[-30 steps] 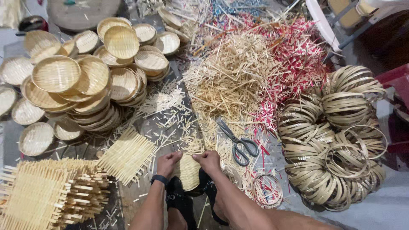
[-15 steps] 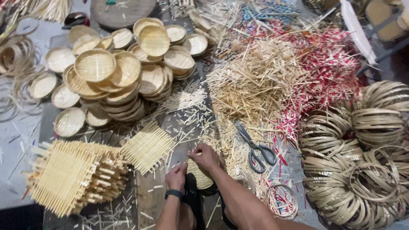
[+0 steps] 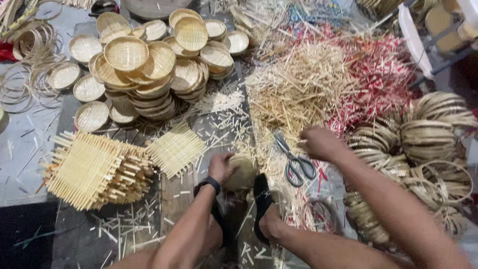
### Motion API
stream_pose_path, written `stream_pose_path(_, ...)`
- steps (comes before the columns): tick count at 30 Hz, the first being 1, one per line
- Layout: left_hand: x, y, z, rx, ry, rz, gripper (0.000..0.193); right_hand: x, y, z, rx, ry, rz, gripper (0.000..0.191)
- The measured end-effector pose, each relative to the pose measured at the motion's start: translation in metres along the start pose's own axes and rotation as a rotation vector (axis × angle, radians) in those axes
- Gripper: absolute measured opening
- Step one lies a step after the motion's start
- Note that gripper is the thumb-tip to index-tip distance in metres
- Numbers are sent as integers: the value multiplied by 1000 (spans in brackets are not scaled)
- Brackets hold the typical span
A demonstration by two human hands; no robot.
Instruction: The person sits on the floor and repeatedly assembles small round bamboo baskets. They place a woven bamboo mat over a circular frame, press it down, and trim the excess with shears. The finished baskets are stacked nearby.
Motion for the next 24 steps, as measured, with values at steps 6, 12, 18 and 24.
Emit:
stream_pose_path(6,-38,61,11,-540,-185,-13,37,-66,18,65,-104,-196,-82,36)
stream_pose_path(12,-55,89,-7,-394,-321,-86,36,-204,-25,73,-272,-386,100,53)
stream_pose_path(18,-90,36,2,-259,-188,379,79,-257,-65,68,-288,-537,140,69)
stream_pose_path(24,-102,23,-30,-298,-142,264,74,-270,-92,81,-383,-768,-195,51)
Point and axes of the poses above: each hand's wrist, its own y-axis away from the middle knuckle, its own x-axis out of the back of the hand, z = x × y, the point moved 2 cm from there along -y, towards the middle knuckle, and after that the axes turned 12 degrees about -x, right-handed, at the moved point
